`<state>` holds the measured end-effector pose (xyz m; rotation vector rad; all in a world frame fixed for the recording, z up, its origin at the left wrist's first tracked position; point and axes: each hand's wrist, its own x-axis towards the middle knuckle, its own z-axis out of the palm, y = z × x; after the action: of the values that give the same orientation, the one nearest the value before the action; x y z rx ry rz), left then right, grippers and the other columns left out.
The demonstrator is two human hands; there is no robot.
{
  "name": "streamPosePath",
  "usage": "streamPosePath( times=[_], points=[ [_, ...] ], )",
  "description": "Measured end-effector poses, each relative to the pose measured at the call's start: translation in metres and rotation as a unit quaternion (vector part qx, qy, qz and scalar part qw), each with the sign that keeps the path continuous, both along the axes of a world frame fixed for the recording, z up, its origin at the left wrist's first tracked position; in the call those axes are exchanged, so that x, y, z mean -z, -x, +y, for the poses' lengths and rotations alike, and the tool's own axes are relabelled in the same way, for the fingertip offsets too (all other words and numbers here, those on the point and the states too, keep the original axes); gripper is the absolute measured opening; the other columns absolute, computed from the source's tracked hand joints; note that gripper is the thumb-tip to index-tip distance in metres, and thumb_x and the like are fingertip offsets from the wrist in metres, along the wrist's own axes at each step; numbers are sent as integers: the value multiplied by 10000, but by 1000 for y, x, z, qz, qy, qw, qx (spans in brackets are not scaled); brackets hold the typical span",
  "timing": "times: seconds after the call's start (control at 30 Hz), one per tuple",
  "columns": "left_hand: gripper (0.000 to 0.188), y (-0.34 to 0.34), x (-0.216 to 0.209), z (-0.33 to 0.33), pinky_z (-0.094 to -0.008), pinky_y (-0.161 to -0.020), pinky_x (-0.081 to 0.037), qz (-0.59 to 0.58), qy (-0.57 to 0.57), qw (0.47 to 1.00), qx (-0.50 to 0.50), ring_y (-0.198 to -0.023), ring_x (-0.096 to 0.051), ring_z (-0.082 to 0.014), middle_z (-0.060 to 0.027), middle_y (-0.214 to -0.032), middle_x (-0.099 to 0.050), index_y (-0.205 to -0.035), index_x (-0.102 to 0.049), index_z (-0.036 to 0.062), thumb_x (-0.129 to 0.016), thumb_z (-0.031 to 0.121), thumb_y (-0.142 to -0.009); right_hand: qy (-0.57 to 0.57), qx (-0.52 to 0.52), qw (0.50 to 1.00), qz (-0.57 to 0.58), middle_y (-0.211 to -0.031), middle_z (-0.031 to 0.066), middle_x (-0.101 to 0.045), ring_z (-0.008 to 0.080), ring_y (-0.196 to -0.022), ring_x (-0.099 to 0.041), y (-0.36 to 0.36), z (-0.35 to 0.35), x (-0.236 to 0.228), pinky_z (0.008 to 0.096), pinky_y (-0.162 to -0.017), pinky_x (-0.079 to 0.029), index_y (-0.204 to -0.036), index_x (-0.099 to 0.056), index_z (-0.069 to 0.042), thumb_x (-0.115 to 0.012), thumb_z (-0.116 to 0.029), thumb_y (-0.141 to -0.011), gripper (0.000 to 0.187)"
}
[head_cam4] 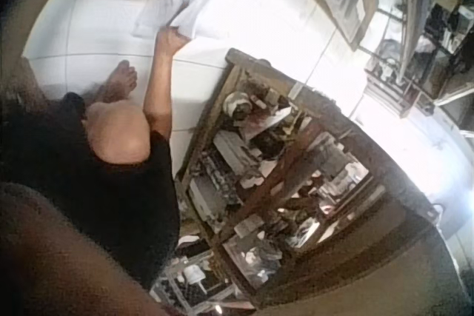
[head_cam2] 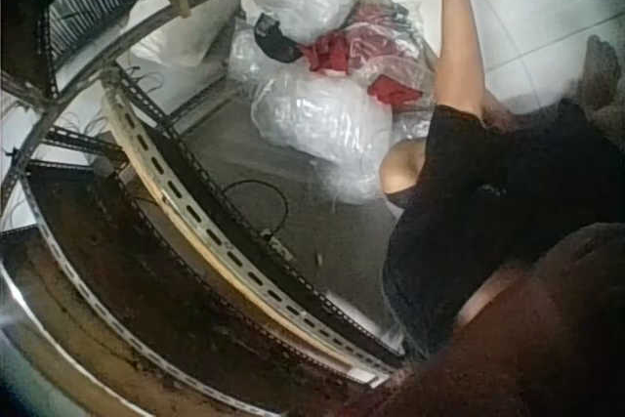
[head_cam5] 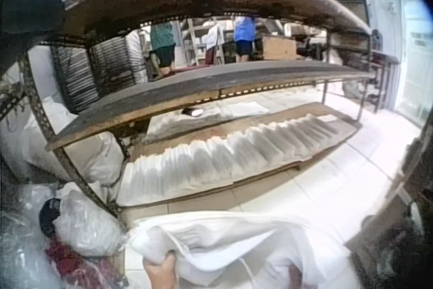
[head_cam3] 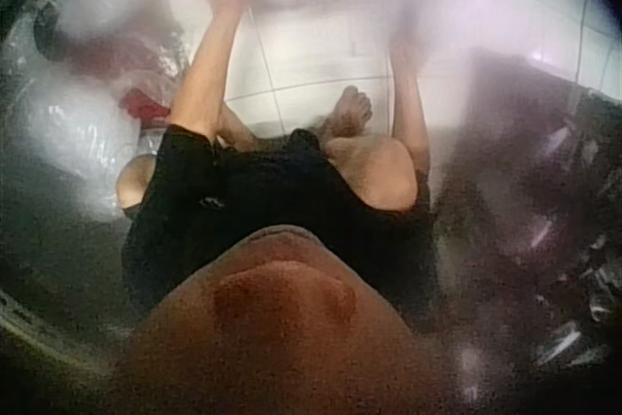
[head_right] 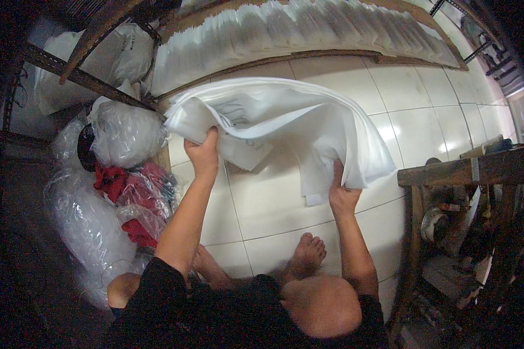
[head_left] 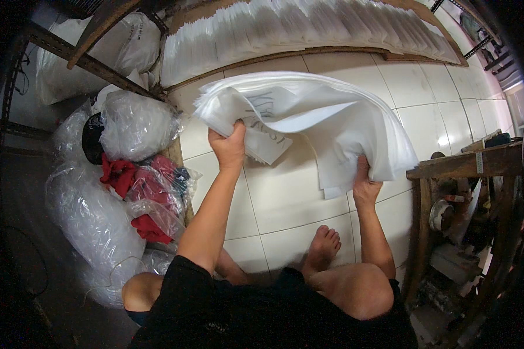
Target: The person sits on the floor and repeatedly folds, aligns, and stacks white plastic bags labeled 'KLAMBY'. They occasionally lift the stack to place it on a nearby shelf and retrieve it again. A red cloth is briefly handled and set aside.
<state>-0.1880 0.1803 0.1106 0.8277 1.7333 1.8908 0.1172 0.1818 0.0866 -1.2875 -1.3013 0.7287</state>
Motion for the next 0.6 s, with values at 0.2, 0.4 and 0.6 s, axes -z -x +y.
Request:
streamPosePath(
  times=[0.2,0.4,0.6],
  points=[
    [553,-8,10,-28,-327,-904,-485,3,11,997,73,-1035,-600,-210,-108,-1159,-604,-1241,-484,-12,-772,82,-778,59,-33,998,-10,-1228,158,-617,240,-1111,-585,-19,-21,6,353,-976,-459,-1267,-555,41,-673,-97,-917,394],
    [503,-7,21,-17,-340,-878,-504,3,44,999,32,-997,-632,-225,-114,-1092,-648,-1182,-556,-12,-794,125,-761,77,-8,996,44,-1211,152,-612,240,-1093,-587,-15,-11,15,349,-971,-456,-1277,-542,36,-697,-157,-919,436],
    [442,43,-4,-11,-332,-848,-513,-31,125,980,151,-947,-649,-217,-131,-1036,-678,-1131,-615,-47,-752,166,-769,81,-70,993,-41,-1051,104,-664,193,-979,-602,-62,25,-52,331,-876,-483,-1162,-611,47,-659,-214,-952,338]
  ],
)
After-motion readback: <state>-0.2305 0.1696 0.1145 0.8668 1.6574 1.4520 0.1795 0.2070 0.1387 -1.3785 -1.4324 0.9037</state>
